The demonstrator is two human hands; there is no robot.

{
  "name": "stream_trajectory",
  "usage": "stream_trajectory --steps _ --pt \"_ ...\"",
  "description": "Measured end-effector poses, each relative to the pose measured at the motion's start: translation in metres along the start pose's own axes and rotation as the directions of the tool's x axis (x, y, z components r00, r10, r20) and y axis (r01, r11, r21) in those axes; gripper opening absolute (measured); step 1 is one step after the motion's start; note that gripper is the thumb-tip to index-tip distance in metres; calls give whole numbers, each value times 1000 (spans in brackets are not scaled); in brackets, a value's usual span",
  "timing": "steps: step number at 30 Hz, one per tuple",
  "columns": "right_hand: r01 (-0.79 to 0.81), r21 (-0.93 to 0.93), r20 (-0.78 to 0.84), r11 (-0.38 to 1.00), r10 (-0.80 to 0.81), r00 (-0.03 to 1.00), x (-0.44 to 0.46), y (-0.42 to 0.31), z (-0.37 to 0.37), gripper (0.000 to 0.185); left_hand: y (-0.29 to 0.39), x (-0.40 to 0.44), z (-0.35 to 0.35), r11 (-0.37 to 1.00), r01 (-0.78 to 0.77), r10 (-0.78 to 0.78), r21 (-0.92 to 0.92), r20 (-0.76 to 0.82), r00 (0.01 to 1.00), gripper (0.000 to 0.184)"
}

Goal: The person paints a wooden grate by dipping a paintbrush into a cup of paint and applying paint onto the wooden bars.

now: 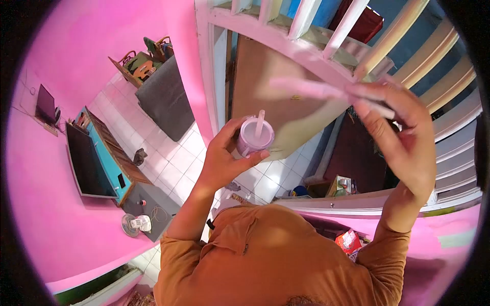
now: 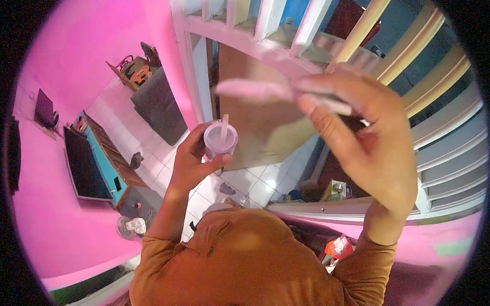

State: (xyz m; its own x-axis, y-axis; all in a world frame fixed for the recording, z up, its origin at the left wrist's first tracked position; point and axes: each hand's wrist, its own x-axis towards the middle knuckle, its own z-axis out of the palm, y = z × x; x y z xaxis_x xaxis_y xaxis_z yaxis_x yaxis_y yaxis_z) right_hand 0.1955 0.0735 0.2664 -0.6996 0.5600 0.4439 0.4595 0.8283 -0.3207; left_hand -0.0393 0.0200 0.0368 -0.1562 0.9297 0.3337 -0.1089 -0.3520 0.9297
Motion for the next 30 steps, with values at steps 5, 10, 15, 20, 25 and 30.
stream_trajectory --steps 5,10,15,20,25,30 --pt "139 27 80 990 -141 987 -1 15 23 24 -4 1 1 1000 20 -20 -11 15 1000 72" --pt "15 -17 214 1000 -11 977 -1 13 34 24 -9 1 3 1000 1 -1 -18 27 1000 74" --pt "81 -9 275 997 -76 959 5 15 44 25 -9 -2 3 999 34 -34 -3 9 999 76" --pt "82 -4 300 997 -77 951 10 11 52 25 -11 -2 0 999 47 -47 16 23 999 76" --pt "113 -17 316 993 -102 943 15 11 56 24 -11 -2 -1 999 3 -4 34 40 999 76" --pt "80 55 268 995 -92 959 13 18 46 22 -7 -1 -3 1000 -11 10 24 29 1000 75"
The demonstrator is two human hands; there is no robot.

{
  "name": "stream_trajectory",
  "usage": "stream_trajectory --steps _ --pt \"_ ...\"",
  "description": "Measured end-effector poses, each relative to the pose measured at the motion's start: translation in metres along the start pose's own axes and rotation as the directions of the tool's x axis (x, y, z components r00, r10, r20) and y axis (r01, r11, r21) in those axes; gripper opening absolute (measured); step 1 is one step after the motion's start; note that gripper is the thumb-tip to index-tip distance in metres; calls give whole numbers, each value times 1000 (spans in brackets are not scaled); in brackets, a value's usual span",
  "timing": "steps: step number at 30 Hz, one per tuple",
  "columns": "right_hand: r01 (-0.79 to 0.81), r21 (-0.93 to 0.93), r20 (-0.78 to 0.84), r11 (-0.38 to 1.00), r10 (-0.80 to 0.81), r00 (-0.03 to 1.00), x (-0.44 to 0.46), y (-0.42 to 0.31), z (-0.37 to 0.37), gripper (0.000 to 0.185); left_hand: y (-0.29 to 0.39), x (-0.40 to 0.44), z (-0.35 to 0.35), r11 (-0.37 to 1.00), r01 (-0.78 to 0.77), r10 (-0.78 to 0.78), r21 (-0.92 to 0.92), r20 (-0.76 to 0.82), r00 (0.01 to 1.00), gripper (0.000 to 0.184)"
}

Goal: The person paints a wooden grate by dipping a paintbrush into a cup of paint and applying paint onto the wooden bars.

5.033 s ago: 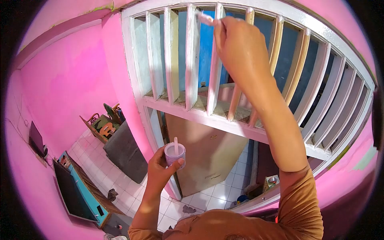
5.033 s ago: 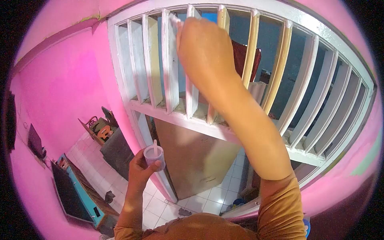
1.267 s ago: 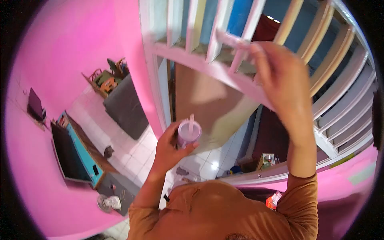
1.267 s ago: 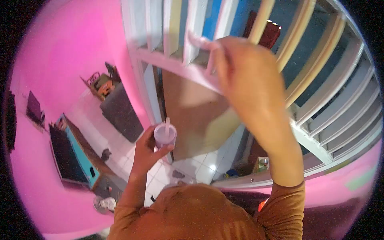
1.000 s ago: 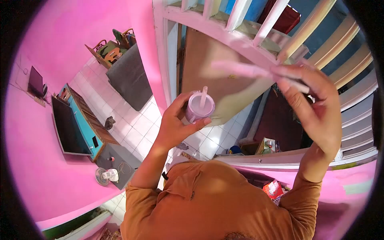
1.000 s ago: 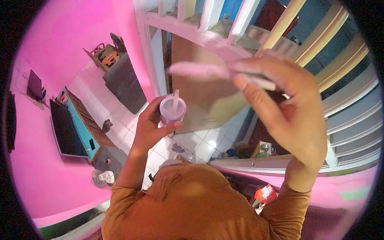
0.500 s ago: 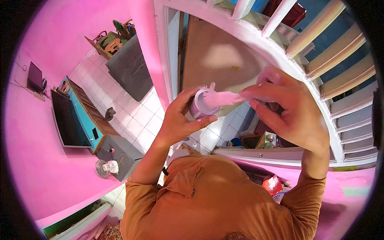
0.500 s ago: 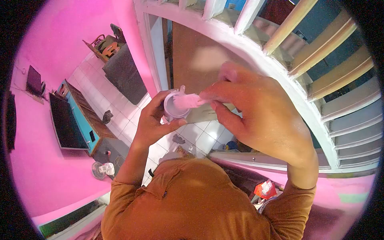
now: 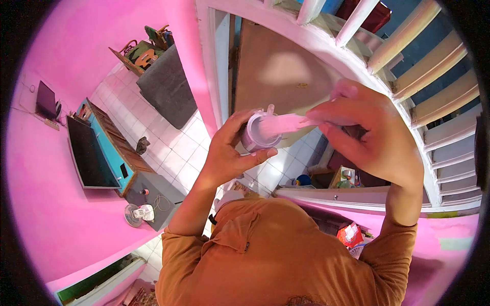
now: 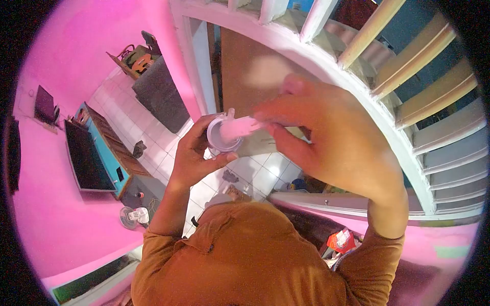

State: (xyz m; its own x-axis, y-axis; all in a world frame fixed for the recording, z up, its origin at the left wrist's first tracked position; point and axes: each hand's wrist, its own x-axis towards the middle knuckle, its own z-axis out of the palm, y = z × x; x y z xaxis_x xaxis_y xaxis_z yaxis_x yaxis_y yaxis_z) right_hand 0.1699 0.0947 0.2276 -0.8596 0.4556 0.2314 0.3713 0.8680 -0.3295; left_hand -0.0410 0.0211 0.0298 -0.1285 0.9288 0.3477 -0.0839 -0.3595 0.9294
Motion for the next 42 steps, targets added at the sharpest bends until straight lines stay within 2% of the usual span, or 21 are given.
stream_trajectory --steps 5,9,11,12,13,16,19,20,22,23,26,28,32,34,38,40,41,42 --pt "-52 174 -86 983 68 994 -10 11 -3 23 7 5 -2 1000 -25 25 -1 -11 1000 74" --pt "-44 245 -140 969 81 987 -17 20 5 20 19 10 -4 999 -28 28 -20 -5 1000 71" --pt "-159 404 -99 901 216 971 -21 22 7 19 22 15 -4 998 -53 53 -36 -1 999 70" --pt "-149 399 -114 905 210 971 -24 23 8 19 22 17 -2 997 -71 71 -35 -6 997 69" --pt "-213 456 -107 864 291 951 -25 23 9 19 24 22 -2 995 -92 92 -35 -7 996 68" --pt "-231 546 -143 805 362 921 -27 24 12 19 31 33 -2 992 -125 125 -7 -11 992 68" --pt "-285 687 -104 668 479 872 -29 22 11 20 50 45 3 995 -100 100 0 -32 994 67" --pt "-279 688 -111 670 476 873 -28 21 11 20 53 50 3 994 -106 106 4 -29 994 67" --pt "-207 648 -253 733 463 850 -26 19 11 20 57 62 3 990 -139 140 7 -53 989 67" --pt "-203 647 -256 735 460 850 -25 19 11 20 59 69 6 985 -175 175 14 -61 983 67" --pt "-171 649 -339 742 483 807 -18 19 9 20 69 85 8 989 -146 148 26 -80 986 67" --pt "-103 588 -443 802 426 788 -10 17 5 20 75 96 10 984 -174 175 20 -75 982 67" --pt "-42 569 -498 821 384 777 6 16 2 21 85 109 12 985 -172 171 -3 -108 979 65" --pt "-132 484 -516 865 404 755 12 16 -1 22 89 116 11 981 -195 192 -12 -113 975 63" --pt "-165 429 -549 888 401 733 30 12 -8 24 89 125 4 986 -166 169 32 -133 977 58" --pt "-45 224 -717 974 196 669 43 16 -8 24 88 126 0 988 -156 157 24 -136 978 57" --pt "-45 219 -719 975 192 668 49 16 -11 24 86 125 -2 988 -149 153 38 -151 977 56" --pt "-56 37 -757 998 65 650 55 16 -14 23 84 123 -4 988 -142 149 51 -165 975 56"
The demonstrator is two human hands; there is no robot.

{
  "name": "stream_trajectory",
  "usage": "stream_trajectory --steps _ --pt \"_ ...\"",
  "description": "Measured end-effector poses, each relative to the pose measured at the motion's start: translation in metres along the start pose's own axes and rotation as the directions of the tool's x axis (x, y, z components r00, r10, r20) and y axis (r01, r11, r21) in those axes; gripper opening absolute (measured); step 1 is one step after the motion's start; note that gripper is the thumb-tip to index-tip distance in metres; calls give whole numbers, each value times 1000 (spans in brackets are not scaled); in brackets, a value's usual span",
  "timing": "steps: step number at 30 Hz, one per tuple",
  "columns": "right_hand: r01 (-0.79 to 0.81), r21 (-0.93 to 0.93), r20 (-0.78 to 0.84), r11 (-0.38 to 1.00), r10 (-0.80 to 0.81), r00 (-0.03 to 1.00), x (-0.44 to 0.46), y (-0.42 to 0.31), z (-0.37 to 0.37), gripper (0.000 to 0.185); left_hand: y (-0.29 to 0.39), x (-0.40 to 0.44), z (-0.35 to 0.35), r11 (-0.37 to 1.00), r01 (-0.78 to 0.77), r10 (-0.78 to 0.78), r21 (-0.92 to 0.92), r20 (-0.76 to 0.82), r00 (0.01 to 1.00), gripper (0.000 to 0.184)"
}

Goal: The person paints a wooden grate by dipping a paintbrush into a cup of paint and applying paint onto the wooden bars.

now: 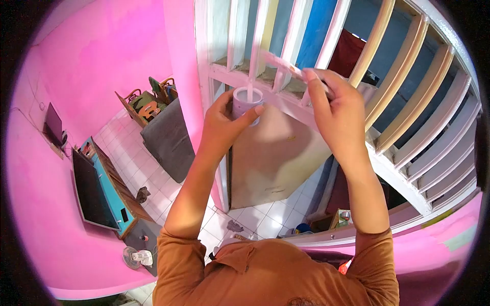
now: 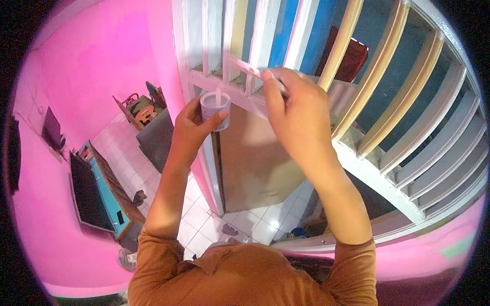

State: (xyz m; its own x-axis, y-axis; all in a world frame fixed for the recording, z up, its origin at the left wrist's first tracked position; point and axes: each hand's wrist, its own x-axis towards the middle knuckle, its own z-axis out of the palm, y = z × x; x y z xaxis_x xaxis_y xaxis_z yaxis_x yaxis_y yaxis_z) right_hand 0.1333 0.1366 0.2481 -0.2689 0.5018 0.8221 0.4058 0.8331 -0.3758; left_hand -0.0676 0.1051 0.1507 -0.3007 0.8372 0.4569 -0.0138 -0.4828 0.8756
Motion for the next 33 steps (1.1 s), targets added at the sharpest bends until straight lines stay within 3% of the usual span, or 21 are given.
stream_trajectory --steps 1,4,8,10,12,17,19,24,27,29,33 --pt "127 -130 -23 983 -131 991 5 -2 2 23 -2 -2 -2 1000 -3 3 -3 1 1000 56" --pt "185 -245 19 952 -186 982 18 -17 8 22 -9 -11 -10 998 16 -17 -58 -19 1000 62" --pt "208 -359 65 910 -197 978 27 -20 21 26 -19 -27 -21 1000 6 -6 -12 -47 999 61" --pt "156 -465 140 871 -102 985 30 -19 28 28 -20 -37 -26 1000 2 -2 -5 -54 999 61" --pt "158 -467 145 870 -102 984 32 -15 37 28 -18 -47 -30 995 93 -94 -23 -73 993 64" --pt "195 -507 164 839 -129 978 57 -10 42 27 -29 -64 -41 995 102 -102 -6 -78 992 67" --pt "374 -517 102 770 -379 920 74 -8 37 29 -32 -71 -43 991 131 -132 -15 -76 988 68" --pt "337 -567 64 751 -368 928 90 -26 18 27 -37 -82 -40 990 134 -137 -45 -64 989 65" --pt "401 -602 177 691 -374 910 64 -20 24 17 -43 -87 -41 991 136 -137 -11 -53 989 64" --pt "402 -604 284 688 -286 915 49 -12 35 12 -45 -92 -41 989 147 -148 -15 -56 987 63" --pt "416 -563 233 714 -346 909 68 -18 30 15 -45 -97 -40 985 160 -164 -69 -52 985 62"
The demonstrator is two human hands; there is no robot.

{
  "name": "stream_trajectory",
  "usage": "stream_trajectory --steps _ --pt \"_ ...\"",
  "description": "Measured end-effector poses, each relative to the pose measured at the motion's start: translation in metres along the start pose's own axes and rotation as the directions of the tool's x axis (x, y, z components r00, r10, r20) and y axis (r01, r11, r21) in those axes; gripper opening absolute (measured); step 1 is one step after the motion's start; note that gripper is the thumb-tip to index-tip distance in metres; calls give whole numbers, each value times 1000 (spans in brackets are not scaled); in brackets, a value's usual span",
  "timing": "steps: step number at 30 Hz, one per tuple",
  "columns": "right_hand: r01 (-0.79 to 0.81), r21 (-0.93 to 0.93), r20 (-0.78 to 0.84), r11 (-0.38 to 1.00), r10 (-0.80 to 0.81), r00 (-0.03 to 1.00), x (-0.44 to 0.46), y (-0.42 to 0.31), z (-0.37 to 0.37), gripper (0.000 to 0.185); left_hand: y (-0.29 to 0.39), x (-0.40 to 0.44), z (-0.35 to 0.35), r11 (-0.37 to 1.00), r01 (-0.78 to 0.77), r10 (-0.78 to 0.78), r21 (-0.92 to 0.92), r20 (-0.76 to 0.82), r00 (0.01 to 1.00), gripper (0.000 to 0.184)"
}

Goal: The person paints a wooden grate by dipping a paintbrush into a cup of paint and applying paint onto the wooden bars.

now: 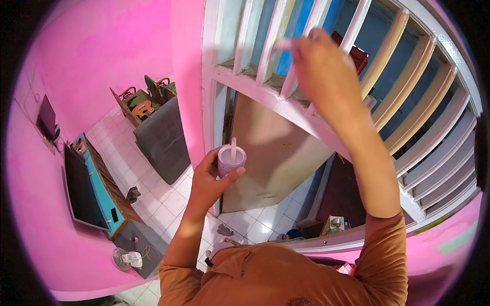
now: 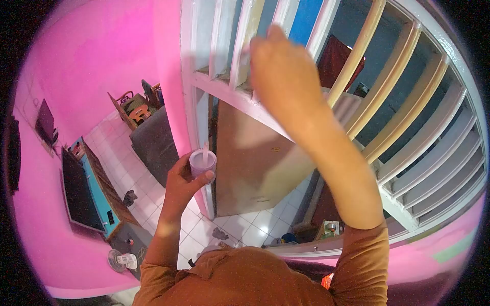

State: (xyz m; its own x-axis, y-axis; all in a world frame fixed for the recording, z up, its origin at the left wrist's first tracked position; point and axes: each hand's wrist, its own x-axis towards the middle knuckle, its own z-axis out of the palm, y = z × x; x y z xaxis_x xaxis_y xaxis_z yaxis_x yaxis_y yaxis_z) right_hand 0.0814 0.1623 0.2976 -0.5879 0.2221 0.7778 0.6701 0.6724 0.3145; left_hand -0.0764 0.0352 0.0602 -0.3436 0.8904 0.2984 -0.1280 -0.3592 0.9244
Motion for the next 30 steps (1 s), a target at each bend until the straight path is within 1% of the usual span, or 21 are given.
stream_trajectory --steps 1,3,4,5,7,8,10,11,13,14,16,17,19,20,22,23,25,26,28,30 --pt "-1 0 2 1000 1 1000 10 4 -7 15 -1 -1 0 1000 2 -2 0 0 1000 62" --pt "-36 19 -110 999 38 993 26 13 -20 17 -2 -2 -1 1000 2 -2 14 10 1000 63" --pt "-44 -24 -104 999 41 994 28 16 -24 18 -3 -4 -1 1000 3 -4 13 13 1000 63" --pt "-45 -26 -103 999 42 994 25 17 -24 18 -3 -5 -1 1000 19 -19 17 10 1000 63" --pt "21 39 9 999 -21 1000 14 16 -19 16 -4 -9 -1 999 32 -32 20 6 999 63" --pt "21 38 8 999 -22 1000 7 14 -13 16 -5 -11 -1 999 49 -49 2 9 999 64" --pt "33 67 111 997 -41 993 -1 8 -2 17 -6 -13 -2 998 58 -58 -14 12 998 65" --pt "34 67 106 997 -41 994 2 10 -2 17 -8 -15 -3 999 53 -53 3 9 999 65" --pt "47 65 6 997 -47 999 14 15 -3 18 -8 -16 -3 999 47 -47 23 9 999 65" --pt "43 64 6 997 -44 999 19 18 -8 18 -7 -16 -2 999 40 -40 28 9 999 65" --pt "12 82 -160 997 1 987 28 20 -19 19 -7 -17 0 999 35 -35 31 14 999 65" --pt "10 79 -159 997 3 987 25 20 -20 19 -8 -18 1 999 47 -48 15 11 999 65" --pt "-19 140 2 990 19 1000 16 17 -23 19 -8 -19 2 998 58 -58 -3 9 998 65" --pt "-18 138 1 990 18 1000 9 15 -19 19 -8 -20 2 998 66 -66 -9 16 998 65" --pt "34 155 113 987 -52 992 -2 9 -5 17 -9 -21 4 997 72 -72 -15 25 997 65" --pt "34 153 110 988 -51 993 -1 10 -4 17 -9 -21 4 998 63 -62 -23 34 998 65" --pt "61 142 -10 988 -60 998 6 12 -2 16 -9 -20 4 998 52 -50 -30 43 998 64" --pt "60 142 -11 988 -59 998 12 14 -5 16 -9 -20 4 999 44 -43 -22 44 998 64" --pt "36 105 -166 994 -18 986 24 16 -21 16 -10 -20 4 999 41 -40 -16 48 998 64" --pt "2 97 -156 995 13 988 25 19 -26 16 -10 -20 5 999 42 -42 -3 42 998 65"
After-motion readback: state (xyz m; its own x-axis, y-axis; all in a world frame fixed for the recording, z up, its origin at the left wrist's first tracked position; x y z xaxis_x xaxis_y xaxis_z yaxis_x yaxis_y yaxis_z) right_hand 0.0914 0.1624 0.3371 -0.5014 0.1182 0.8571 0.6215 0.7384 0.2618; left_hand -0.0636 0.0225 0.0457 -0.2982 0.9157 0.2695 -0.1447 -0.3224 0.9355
